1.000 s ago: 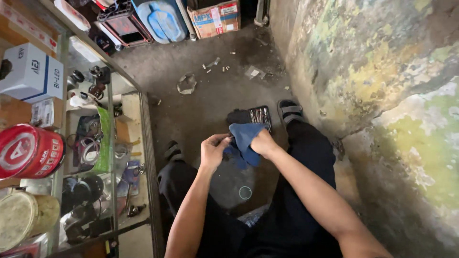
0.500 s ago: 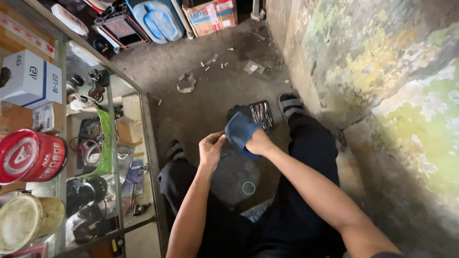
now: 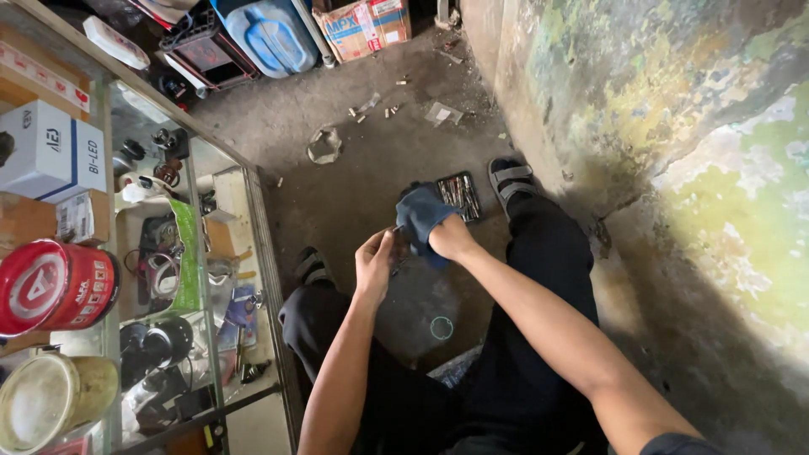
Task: The person cleans small metal bolts and parts using a cloth.
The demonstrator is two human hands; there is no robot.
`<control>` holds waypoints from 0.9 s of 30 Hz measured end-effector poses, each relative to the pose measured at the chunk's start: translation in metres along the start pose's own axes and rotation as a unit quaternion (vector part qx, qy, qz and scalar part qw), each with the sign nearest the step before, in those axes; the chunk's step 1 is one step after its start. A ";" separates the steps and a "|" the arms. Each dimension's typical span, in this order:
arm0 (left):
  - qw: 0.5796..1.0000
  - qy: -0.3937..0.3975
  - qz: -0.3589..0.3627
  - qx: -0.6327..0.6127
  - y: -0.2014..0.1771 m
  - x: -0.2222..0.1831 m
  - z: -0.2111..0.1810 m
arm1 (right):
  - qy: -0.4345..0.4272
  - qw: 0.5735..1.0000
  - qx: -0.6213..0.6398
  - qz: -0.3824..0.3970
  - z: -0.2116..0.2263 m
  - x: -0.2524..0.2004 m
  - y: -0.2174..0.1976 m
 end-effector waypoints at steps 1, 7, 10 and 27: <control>1.000 -0.027 0.016 -0.003 -0.003 0.004 0.006 | 0.043 0.999 0.025 -0.005 0.003 0.002 -0.003; 0.989 -0.110 0.068 -0.074 -0.005 -0.003 -0.006 | 0.003 0.999 -0.035 0.039 -0.018 0.002 -0.005; 0.992 -0.124 0.026 -0.012 -0.005 0.001 -0.003 | -0.111 0.990 0.051 0.071 0.023 0.004 -0.010; 0.978 -0.135 0.041 -0.152 -0.012 0.010 0.011 | 0.157 0.973 0.168 -0.031 0.018 -0.004 -0.008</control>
Point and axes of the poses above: each hand's wrist, its own x-axis towards the middle knuckle, its own y-axis out of the palm, z = x × y, the point moved 1 cm from there along x, towards the middle knuckle, and after that the axes turned 14 degrees about -z, right-handed, at the moved point
